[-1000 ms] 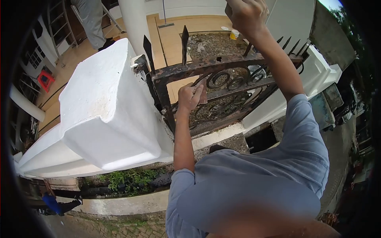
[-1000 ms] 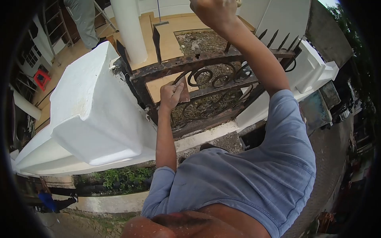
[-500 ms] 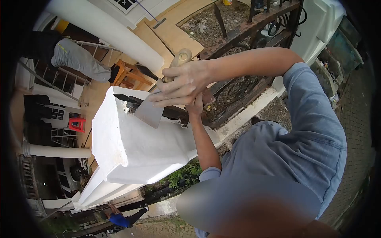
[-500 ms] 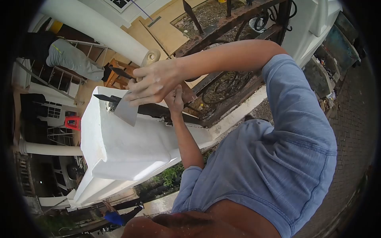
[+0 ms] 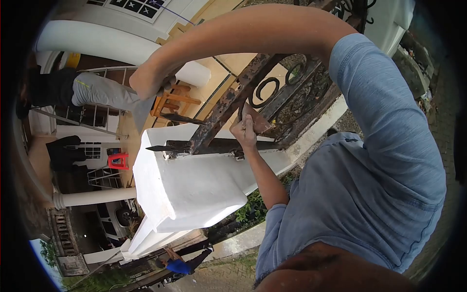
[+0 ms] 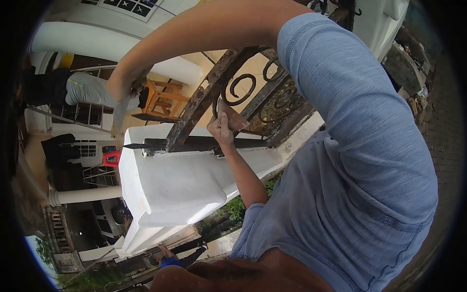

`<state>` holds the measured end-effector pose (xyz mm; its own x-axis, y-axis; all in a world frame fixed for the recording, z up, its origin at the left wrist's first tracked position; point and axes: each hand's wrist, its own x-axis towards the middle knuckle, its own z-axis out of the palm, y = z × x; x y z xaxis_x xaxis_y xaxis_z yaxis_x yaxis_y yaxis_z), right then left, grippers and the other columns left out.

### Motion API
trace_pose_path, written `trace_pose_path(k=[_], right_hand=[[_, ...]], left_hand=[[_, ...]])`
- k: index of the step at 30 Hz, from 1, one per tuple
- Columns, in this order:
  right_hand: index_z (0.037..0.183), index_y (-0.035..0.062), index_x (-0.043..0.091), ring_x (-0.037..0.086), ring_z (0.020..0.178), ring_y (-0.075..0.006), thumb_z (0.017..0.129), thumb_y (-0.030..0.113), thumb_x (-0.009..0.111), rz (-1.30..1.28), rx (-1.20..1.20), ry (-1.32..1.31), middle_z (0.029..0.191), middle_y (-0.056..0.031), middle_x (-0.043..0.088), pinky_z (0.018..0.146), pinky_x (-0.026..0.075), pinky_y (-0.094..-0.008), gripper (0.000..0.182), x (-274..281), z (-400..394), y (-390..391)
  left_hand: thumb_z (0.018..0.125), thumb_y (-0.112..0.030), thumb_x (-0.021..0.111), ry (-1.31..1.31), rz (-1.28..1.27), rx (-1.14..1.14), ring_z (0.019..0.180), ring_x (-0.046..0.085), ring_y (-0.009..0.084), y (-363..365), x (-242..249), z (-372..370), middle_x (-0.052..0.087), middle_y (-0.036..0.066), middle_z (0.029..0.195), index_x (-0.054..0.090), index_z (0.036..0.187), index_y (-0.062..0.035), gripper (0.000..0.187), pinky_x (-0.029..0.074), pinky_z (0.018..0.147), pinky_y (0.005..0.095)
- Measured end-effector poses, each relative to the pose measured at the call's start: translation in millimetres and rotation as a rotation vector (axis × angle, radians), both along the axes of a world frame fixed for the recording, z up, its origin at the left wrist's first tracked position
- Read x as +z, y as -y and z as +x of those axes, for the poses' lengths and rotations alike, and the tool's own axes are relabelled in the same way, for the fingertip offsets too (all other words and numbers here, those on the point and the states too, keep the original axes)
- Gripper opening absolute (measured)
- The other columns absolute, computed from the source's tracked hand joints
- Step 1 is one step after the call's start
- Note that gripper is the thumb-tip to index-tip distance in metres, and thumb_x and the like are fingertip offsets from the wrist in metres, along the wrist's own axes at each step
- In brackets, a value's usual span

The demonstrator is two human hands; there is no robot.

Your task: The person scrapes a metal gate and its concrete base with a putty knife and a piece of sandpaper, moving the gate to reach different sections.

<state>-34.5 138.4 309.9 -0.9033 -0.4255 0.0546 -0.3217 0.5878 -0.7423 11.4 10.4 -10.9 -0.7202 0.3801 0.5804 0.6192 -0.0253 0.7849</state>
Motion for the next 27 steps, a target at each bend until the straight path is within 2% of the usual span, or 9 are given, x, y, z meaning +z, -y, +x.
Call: trace_pose_path(k=[1,3,10,12,16,18,22,25,27], right_hand=[[0.070,-0.0005,0.057,0.054,0.056,-0.0218,0.079,0.006,0.045,-0.003,0.004,0.002,0.066,-0.0111,0.056,0.054,0.045,-0.0370,0.015,-0.2,-1.3,3.7],[0.072,0.0026,0.055,0.050,0.056,-0.0202,0.081,0.010,0.043,0.381,0.088,0.004,0.067,-0.0077,0.054,0.056,0.043,-0.0349,0.017,-1.2,-2.2,14.1],[0.075,0.0052,0.057,0.048,0.056,-0.0161,0.085,0.012,0.045,0.409,0.261,0.154,0.065,-0.0018,0.051,0.055,0.042,-0.0332,0.017,-13.2,-13.4,10.0],[0.081,0.0145,0.064,0.046,0.047,-0.0054,0.088,0.011,0.044,0.099,0.219,0.391,0.056,0.0054,0.047,0.048,0.037,-0.0168,0.022,-6.0,-9.2,8.3],[0.075,0.0101,0.054,0.042,0.054,-0.0105,0.093,0.018,0.044,-0.235,0.179,0.377,0.063,0.0039,0.047,0.054,0.039,-0.0274,0.022,5.8,-13.2,5.2],[0.086,0.0065,0.059,0.043,0.053,-0.0067,0.093,0.019,0.045,0.292,0.088,0.175,0.064,0.0053,0.045,0.049,0.036,-0.0221,0.020,-3.2,0.5,8.9],[0.097,0.0043,0.059,0.042,0.053,-0.0044,0.095,0.019,0.042,0.289,0.322,0.274,0.064,0.0056,0.043,0.046,0.035,-0.0194,0.023,-4.0,1.4,-5.2],[0.101,0.0028,0.058,0.042,0.054,-0.0049,0.098,0.020,0.040,0.004,0.408,0.300,0.064,0.0051,0.043,0.049,0.038,-0.0196,0.025,9.8,-7.6,-2.4],[0.099,0.0013,0.058,0.040,0.052,-0.0063,0.100,0.021,0.041,-0.421,0.619,0.176,0.067,0.0037,0.045,0.051,0.039,-0.0214,0.026,39.0,5.0,-12.5]], left_hand=[[0.092,-0.020,0.063,0.005,-0.007,0.006,0.051,0.040,0.0148,-0.3,2.6,1.9,0.044,0.006,0.052,0.048,0.059,0.0057,0.044,0.029,0.050,0.0329],[0.091,-0.020,0.063,0.009,-0.019,0.017,0.051,0.040,0.0148,2.6,2.2,2.4,0.045,0.006,0.052,0.048,0.059,0.0057,0.044,0.029,0.050,0.0329],[0.093,-0.014,0.060,0.010,0.024,-0.024,0.056,0.036,0.0107,-0.7,-3.5,-0.9,0.041,0.003,0.055,0.042,0.059,0.0042,0.042,0.025,0.052,0.0320],[0.093,-0.014,0.060,0.021,0.039,-0.020,0.056,0.035,0.0105,0.8,-1.5,-0.2,0.041,0.003,0.055,0.041,0.058,0.0038,0.043,0.025,0.052,0.0321],[0.093,-0.014,0.059,-0.004,0.042,-0.031,0.056,0.035,0.0104,-4.6,1.8,-0.3,0.039,0.002,0.054,0.041,0.057,0.0039,0.044,0.024,0.051,0.0323],[0.093,-0.014,0.059,0.004,0.015,-0.051,0.056,0.035,0.0103,4.1,2.5,3.6,0.039,0.002,0.054,0.041,0.057,0.0040,0.044,0.024,0.051,0.0323],[0.093,-0.014,0.060,0.000,0.019,-0.036,0.056,0.034,0.0101,-1.2,4.8,3.9,0.038,0.002,0.054,0.040,0.058,0.0057,0.045,0.023,0.051,0.0317],[0.092,-0.015,0.061,0.017,0.017,-0.026,0.055,0.035,0.0109,-0.8,6.4,3.6,0.040,0.002,0.054,0.042,0.058,0.0072,0.045,0.024,0.051,0.0319],[0.093,-0.017,0.060,-0.023,0.039,-0.007,0.056,0.037,0.0113,-2.7,4.5,3.6,0.042,0.005,0.055,0.044,0.060,0.0071,0.044,0.026,0.051,0.0316]])
